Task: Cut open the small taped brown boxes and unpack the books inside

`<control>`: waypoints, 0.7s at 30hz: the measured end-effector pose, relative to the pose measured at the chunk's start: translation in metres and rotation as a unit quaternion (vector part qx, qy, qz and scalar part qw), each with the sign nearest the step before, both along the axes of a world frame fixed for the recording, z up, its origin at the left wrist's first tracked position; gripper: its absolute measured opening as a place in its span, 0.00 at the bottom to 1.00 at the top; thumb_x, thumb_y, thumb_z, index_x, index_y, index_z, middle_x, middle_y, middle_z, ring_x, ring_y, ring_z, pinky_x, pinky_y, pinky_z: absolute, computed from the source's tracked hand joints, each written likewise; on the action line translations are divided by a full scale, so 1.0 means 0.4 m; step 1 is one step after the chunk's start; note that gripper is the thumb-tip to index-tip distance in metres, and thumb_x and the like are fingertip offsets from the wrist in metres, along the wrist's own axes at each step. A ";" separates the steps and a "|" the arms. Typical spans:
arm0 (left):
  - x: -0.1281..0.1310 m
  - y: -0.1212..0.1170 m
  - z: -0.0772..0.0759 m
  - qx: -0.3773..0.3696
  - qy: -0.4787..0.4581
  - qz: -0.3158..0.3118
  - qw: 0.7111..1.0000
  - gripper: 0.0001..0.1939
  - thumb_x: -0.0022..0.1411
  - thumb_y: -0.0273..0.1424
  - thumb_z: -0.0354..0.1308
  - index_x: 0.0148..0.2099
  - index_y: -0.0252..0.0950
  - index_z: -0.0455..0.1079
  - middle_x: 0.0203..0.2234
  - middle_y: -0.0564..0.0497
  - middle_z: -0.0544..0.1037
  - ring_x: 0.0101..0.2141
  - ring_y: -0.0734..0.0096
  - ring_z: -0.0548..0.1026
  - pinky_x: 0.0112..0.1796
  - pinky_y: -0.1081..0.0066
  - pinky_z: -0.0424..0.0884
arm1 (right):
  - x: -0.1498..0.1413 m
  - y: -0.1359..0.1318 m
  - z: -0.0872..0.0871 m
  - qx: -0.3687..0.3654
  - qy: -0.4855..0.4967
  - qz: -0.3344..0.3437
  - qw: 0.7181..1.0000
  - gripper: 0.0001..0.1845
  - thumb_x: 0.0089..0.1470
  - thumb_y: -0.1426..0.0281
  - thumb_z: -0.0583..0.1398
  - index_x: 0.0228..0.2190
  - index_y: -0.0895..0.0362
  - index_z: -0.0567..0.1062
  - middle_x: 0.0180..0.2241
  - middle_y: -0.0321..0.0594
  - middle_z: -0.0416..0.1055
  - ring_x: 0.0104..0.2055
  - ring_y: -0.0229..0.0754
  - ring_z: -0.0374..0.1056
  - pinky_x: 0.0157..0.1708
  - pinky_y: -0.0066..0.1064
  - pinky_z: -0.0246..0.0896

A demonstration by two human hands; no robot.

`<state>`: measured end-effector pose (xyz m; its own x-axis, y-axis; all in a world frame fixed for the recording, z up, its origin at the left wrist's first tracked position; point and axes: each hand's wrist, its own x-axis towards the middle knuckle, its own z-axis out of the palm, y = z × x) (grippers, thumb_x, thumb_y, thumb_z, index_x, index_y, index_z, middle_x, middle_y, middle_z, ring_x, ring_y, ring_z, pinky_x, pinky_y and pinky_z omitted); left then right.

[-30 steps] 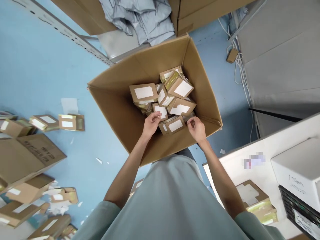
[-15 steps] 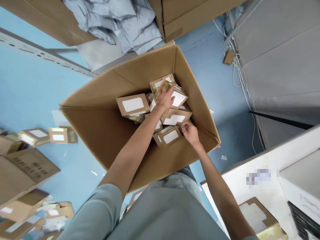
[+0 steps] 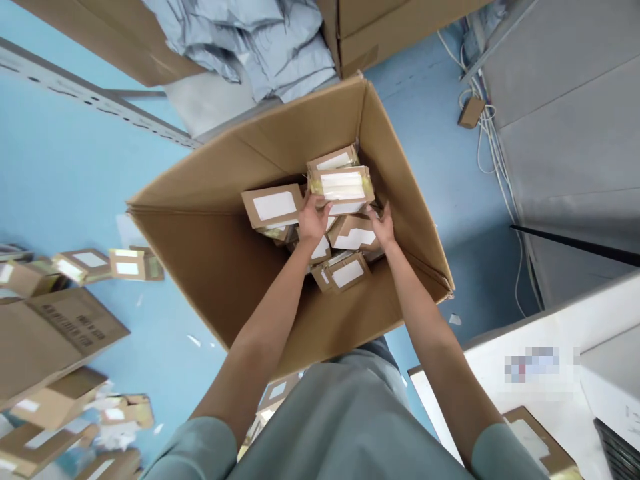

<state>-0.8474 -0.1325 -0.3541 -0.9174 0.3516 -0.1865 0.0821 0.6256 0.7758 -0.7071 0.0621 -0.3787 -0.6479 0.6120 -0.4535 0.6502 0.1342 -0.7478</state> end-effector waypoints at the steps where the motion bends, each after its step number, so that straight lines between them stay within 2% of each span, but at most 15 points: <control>1: 0.002 -0.016 0.008 0.007 -0.012 0.015 1.000 0.09 0.71 0.38 0.66 0.50 0.42 0.76 0.54 0.43 0.83 0.58 0.51 0.81 0.66 0.52 0.74 | -0.016 -0.007 0.005 -0.013 0.004 -0.008 1.000 0.49 0.69 0.43 0.61 0.78 0.58 0.61 0.77 0.54 0.64 0.81 0.52 0.58 0.79 0.48 0.54; 5: 0.011 -0.083 0.062 0.023 -0.056 0.063 0.996 0.10 0.63 0.31 0.68 0.45 0.43 0.73 0.50 0.45 0.84 0.56 0.54 0.81 0.66 0.53 0.73 | -0.050 -0.073 0.062 -0.065 0.012 -0.008 0.998 0.42 0.71 0.52 0.61 0.76 0.61 0.66 0.75 0.55 0.68 0.77 0.51 0.65 0.77 0.48 0.58; 9: 0.054 -0.163 0.165 0.006 -0.091 0.114 0.989 0.18 0.59 0.30 0.71 0.50 0.41 0.71 0.50 0.44 0.84 0.54 0.52 0.82 0.65 0.49 0.74 | 0.005 -0.170 0.178 -0.060 0.026 -0.014 0.998 0.36 0.69 0.58 0.62 0.72 0.59 0.72 0.74 0.52 0.70 0.77 0.50 0.65 0.77 0.49 0.60; 12: 0.130 -0.235 0.272 0.047 -0.094 0.120 0.987 0.25 0.62 0.36 0.74 0.57 0.39 0.70 0.56 0.40 0.82 0.59 0.50 0.81 0.64 0.51 0.75 | 0.108 -0.233 0.311 -0.014 0.071 -0.007 0.997 0.35 0.71 0.53 0.60 0.71 0.55 0.73 0.73 0.51 0.71 0.77 0.53 0.65 0.76 0.51 0.62; 14: 0.196 -0.283 0.348 0.084 -0.091 0.113 0.986 0.29 0.66 0.39 0.73 0.64 0.38 0.69 0.60 0.37 0.81 0.62 0.51 0.80 0.64 0.54 0.76 | 0.199 -0.266 0.419 0.033 0.101 -0.001 0.994 0.35 0.72 0.49 0.59 0.71 0.55 0.74 0.71 0.53 0.72 0.75 0.55 0.67 0.76 0.52 0.62; 16: 0.266 -0.322 0.418 0.097 -0.105 0.110 0.984 0.33 0.69 0.43 0.71 0.69 0.37 0.67 0.59 0.36 0.81 0.60 0.52 0.82 0.63 0.56 0.78 | 0.299 -0.292 0.532 0.075 0.135 -0.008 0.988 0.35 0.73 0.48 0.59 0.70 0.54 0.74 0.70 0.54 0.73 0.74 0.56 0.68 0.75 0.51 0.63; 19: 0.368 -0.350 0.499 0.098 -0.153 0.050 0.982 0.35 0.71 0.48 0.69 0.72 0.36 0.69 0.55 0.38 0.84 0.55 0.52 0.84 0.59 0.56 0.81 | 0.457 -0.318 0.689 0.130 0.160 -0.049 0.977 0.34 0.74 0.49 0.60 0.71 0.51 0.73 0.68 0.53 0.73 0.70 0.56 0.71 0.73 0.51 0.66; 21: 0.434 -0.341 0.531 0.102 -0.190 -0.010 0.976 0.40 0.71 0.48 0.70 0.77 0.37 0.65 0.51 0.42 0.85 0.50 0.55 0.86 0.57 0.57 0.81 | 0.562 -0.329 0.772 0.174 0.148 -0.085 0.970 0.31 0.74 0.49 0.59 0.69 0.50 0.75 0.64 0.53 0.75 0.67 0.56 0.72 0.69 0.52 0.70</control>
<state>-0.6737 -0.2691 -0.1417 -0.7881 0.4335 -0.4370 -0.2261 0.4564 0.8605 -0.4824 -0.0694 -0.0698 -0.5940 0.8044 -0.0102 0.4490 0.3211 -0.8338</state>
